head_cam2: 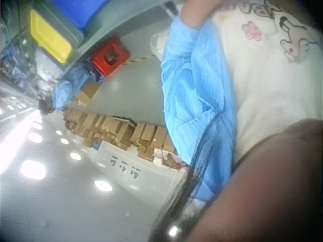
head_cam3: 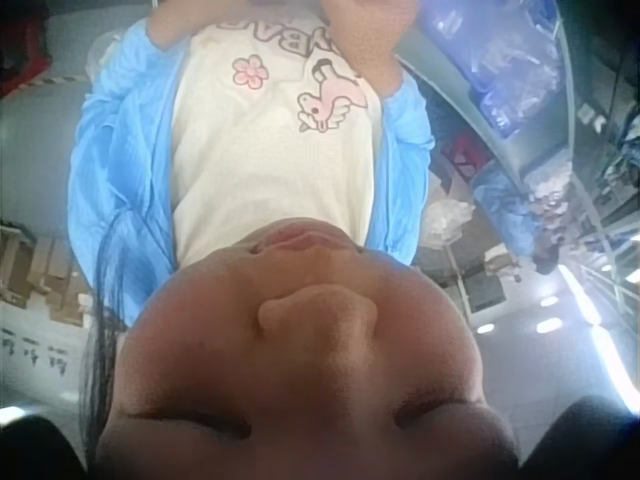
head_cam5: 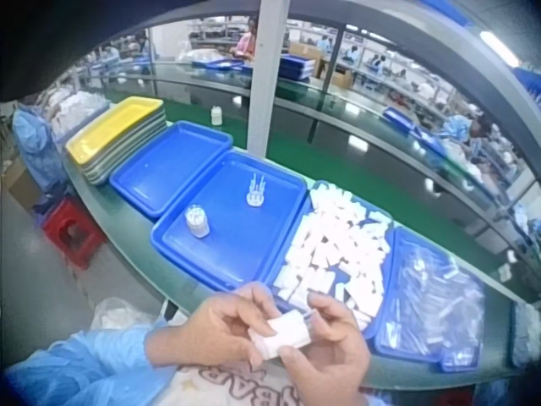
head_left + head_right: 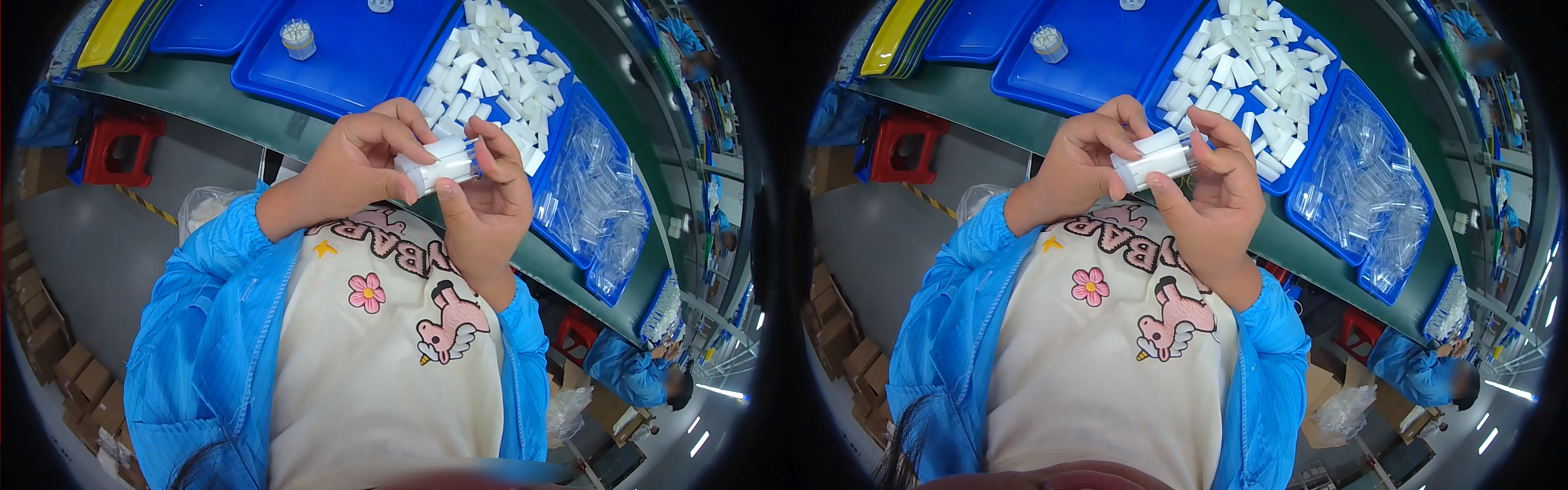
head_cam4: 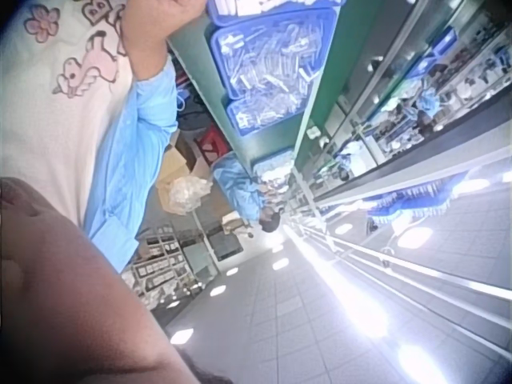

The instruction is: The person assembles components by attaching white foam blocks and plastic sleeves around a plastic core, then secures the bundle with a rubber band by hand.

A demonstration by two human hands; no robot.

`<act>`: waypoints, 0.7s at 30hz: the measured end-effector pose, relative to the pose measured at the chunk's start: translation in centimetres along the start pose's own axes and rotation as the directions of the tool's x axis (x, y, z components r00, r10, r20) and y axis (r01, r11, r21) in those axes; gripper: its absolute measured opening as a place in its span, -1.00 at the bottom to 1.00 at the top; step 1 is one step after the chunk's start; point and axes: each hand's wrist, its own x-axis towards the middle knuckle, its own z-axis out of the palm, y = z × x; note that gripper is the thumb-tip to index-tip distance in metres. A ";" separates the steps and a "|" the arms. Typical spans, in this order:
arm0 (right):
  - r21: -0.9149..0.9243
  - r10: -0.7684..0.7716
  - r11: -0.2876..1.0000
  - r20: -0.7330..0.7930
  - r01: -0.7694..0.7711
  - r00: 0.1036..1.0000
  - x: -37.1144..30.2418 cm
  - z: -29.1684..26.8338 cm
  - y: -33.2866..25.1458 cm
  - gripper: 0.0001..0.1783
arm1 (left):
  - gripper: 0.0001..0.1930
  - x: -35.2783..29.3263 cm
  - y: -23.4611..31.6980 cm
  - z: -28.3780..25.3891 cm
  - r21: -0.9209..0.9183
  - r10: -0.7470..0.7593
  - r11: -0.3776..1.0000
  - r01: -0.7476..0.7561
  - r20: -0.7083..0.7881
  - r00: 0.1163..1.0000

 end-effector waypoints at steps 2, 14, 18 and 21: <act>0.004 -0.003 1.000 -0.010 0.003 1.000 -0.1 0.0 0.1 -0.54 | -0.67 0.2 0.1 0.0 -0.003 -0.012 1.000 0.012 0.013 1.000; 0.140 -0.014 0.990 0.124 -0.004 0.992 0.2 -1.0 0.4 -0.53 | -0.60 0.4 0.2 -0.8 0.123 -0.010 0.992 -0.009 0.154 0.988; 0.111 -0.012 0.994 0.121 -0.002 0.993 0.0 -1.7 0.4 -0.53 | -0.62 0.8 0.0 0.2 -0.023 -0.080 0.996 0.085 0.169 0.982; 0.071 0.010 0.997 0.092 -0.016 0.996 -0.1 -2.3 0.6 -0.55 | -0.62 1.0 -0.2 0.1 0.048 -0.050 0.998 0.043 0.173 0.984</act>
